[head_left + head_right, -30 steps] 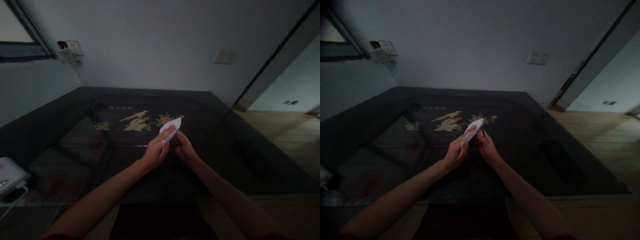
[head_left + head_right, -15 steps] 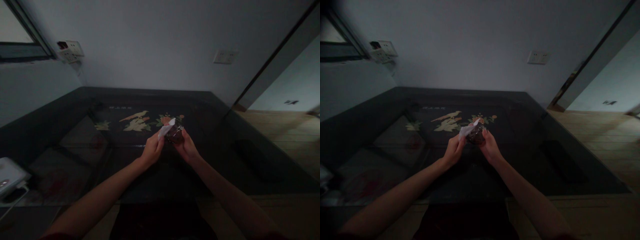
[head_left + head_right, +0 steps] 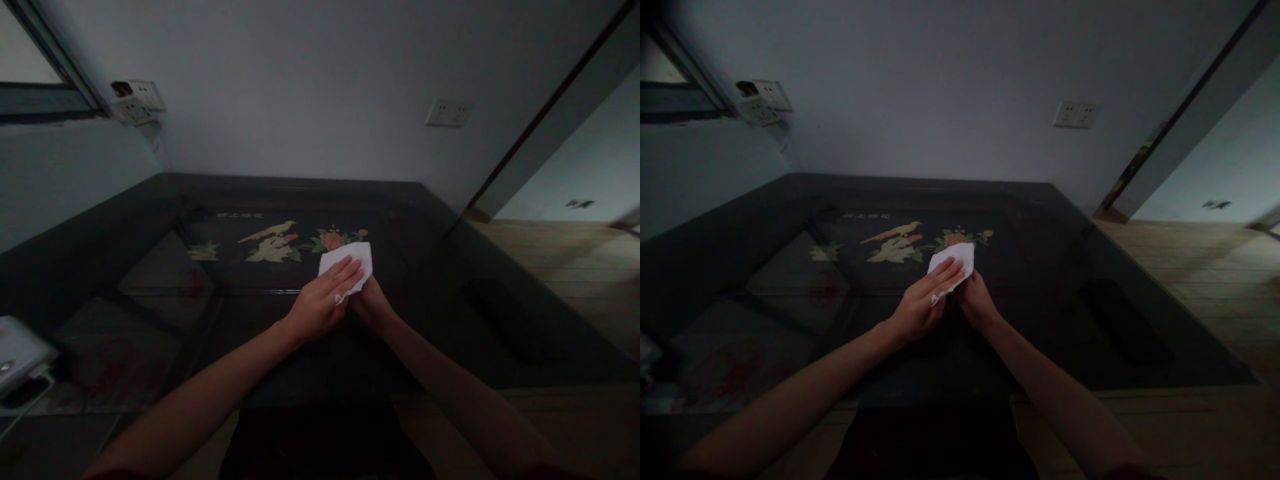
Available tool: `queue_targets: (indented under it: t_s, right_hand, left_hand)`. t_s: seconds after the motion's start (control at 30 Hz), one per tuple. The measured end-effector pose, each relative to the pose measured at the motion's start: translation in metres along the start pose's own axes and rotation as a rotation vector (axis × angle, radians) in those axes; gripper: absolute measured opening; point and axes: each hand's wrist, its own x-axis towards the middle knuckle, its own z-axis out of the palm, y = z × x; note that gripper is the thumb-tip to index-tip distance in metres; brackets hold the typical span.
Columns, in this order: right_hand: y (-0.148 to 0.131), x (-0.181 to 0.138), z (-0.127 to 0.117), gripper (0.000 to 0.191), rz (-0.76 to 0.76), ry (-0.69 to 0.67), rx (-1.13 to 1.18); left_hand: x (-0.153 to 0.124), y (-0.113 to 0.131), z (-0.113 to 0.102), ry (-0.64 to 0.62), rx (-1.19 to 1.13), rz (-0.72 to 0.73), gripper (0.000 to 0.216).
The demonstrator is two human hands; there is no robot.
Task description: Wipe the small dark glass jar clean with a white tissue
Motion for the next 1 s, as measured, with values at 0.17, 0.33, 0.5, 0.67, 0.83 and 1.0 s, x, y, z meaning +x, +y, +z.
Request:
queue_targets:
  t_s: [0.17,0.33,0.5,0.67,0.83,1.0]
  right_hand:
    - [0.002,-0.004,0.004,0.032,0.005,-0.061,-0.055]
    - [0.000,-0.009,0.005,0.037,0.030,-0.159,-0.141]
    - [-0.009,-0.010,0.008,0.040,-0.017,-0.138,-0.105]
    - [-0.019,-0.005,0.007,0.037,-0.085,-0.072,-0.061]
    - [-0.019,0.001,0.004,0.035,-0.091,-0.048,-0.002]
    - [-0.017,0.003,0.002,0.030,-0.071,0.003,0.058]
  left_hand:
    - [0.005,-0.004,-0.004,0.021,-0.061,-0.224,0.045]
    - [0.004,-0.017,-0.005,0.117,-0.200,-0.724,0.051]
    - [0.001,-0.022,0.001,0.219,-0.379,-0.949,0.058]
    - [-0.005,-0.015,0.009,0.229,-0.375,-0.959,0.059]
    - [-0.008,-0.006,0.011,0.199,-0.326,-0.694,0.054]
    - [-0.010,0.001,0.013,0.109,-0.267,-0.445,0.050]
